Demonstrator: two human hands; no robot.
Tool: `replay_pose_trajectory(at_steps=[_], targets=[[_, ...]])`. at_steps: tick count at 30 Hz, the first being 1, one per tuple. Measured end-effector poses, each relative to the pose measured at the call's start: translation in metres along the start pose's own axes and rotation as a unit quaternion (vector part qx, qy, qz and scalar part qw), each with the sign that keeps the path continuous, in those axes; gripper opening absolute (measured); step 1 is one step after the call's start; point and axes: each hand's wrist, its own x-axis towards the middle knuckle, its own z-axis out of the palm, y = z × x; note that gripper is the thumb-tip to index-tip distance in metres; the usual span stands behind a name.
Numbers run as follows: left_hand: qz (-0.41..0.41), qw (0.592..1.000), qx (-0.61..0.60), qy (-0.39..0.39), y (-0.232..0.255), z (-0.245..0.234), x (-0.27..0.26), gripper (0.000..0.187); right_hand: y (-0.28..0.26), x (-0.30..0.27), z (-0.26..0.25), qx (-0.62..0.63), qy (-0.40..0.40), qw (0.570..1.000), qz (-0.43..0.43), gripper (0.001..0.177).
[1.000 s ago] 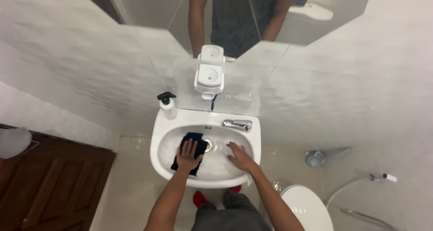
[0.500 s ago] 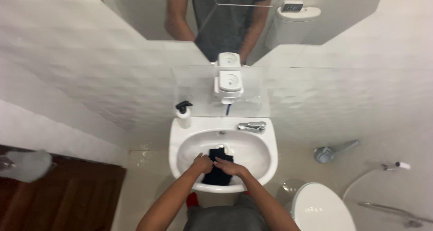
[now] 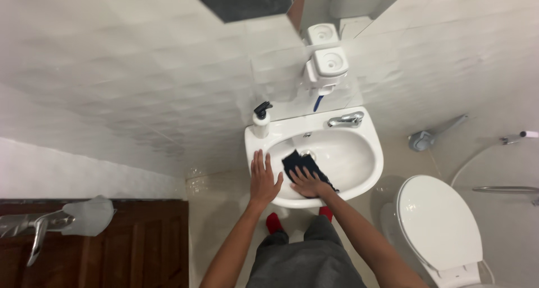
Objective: The person wipes the surfaces and edges of a bathroom sink using a cloth, occasionally picking up and putting down a bottle of soap.
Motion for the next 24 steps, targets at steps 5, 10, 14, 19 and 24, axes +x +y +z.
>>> replay_pose_trajectory(at_steps=[5, 10, 14, 19, 24], targets=[[-0.071, 0.997, -0.022, 0.035, -0.005, 0.002, -0.008, 0.083, -0.03, 0.023, 0.007, 0.039, -0.006, 0.989, -0.141, 0.083], [-0.088, 0.996, -0.009, 0.021, -0.009, 0.004, -0.004, 0.093, 0.019, 0.006, 0.005, 0.014, -0.049, 0.99, -0.135, 0.072], [-0.094, 0.995, -0.02, 0.016, -0.009, 0.001, -0.003, 0.094, 0.04, 0.01, -0.001, -0.034, 0.026, 0.999, -0.005, 0.07], [-0.109, 0.993, -0.035, 0.005, -0.011, 0.0, -0.001, 0.093, -0.012, 0.046, -0.009, 0.024, 0.05, 0.998, -0.026, 0.076], [-0.104, 0.994, -0.029, 0.021, -0.015, 0.004, -0.002, 0.09, -0.01, 0.029, -0.004, 0.059, -0.064, 0.986, -0.143, 0.077]])
